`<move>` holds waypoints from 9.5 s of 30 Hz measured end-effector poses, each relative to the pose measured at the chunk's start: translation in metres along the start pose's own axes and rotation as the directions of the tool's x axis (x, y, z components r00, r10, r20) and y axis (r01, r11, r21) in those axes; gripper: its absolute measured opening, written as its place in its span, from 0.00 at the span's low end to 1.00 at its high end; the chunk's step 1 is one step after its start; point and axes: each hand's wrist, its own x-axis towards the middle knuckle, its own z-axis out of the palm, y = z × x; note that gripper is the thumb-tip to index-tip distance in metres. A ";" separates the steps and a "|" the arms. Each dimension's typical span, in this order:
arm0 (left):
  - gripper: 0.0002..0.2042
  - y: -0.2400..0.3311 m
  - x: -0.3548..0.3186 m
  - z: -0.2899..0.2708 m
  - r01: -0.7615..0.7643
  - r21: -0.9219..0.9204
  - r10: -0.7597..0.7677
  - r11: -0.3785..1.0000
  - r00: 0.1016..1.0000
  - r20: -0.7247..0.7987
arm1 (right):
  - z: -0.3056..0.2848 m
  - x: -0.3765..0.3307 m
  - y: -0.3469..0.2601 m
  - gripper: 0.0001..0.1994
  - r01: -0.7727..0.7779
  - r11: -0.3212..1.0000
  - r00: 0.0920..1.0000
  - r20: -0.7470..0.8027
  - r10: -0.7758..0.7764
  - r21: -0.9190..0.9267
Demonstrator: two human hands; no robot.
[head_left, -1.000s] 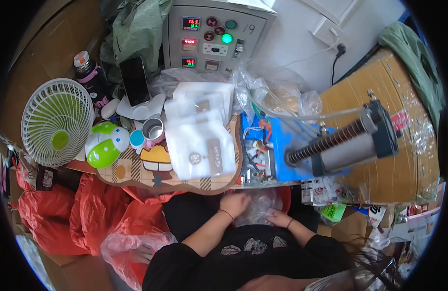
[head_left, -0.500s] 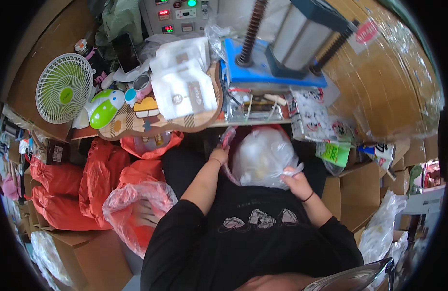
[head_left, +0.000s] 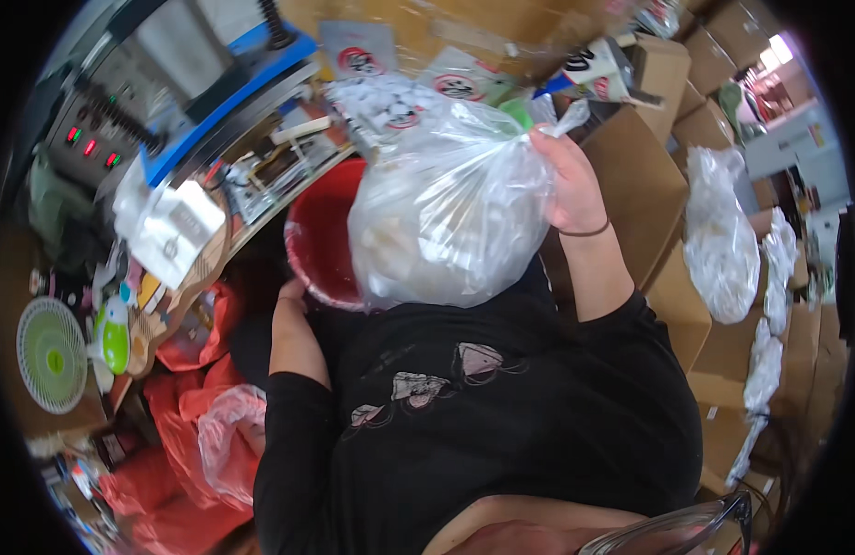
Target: The recorder is using a heat sealing machine to seal plastic liquid spout pouches and organizing them into containers.
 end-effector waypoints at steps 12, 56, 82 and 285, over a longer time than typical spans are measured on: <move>0.16 -0.006 0.003 -0.016 -0.025 0.736 0.537 0.676 0.702 -0.469 | -0.004 -0.012 -0.064 0.07 0.519 0.602 0.792 0.078 -0.605 -0.607; 0.12 0.055 -0.262 0.085 -0.773 0.190 0.774 0.605 0.515 -0.368 | 0.029 0.075 0.278 0.08 -0.721 0.689 0.655 0.249 0.714 -0.078; 0.12 0.064 -0.207 0.005 -0.846 0.162 0.774 0.508 0.531 0.344 | -0.149 0.123 0.161 0.11 0.108 0.717 0.745 0.534 0.401 -0.689; 0.11 0.165 -0.314 0.120 -0.384 -0.524 0.583 0.760 0.759 0.290 | 0.118 0.168 0.089 0.12 0.571 0.543 0.525 0.782 0.335 -0.616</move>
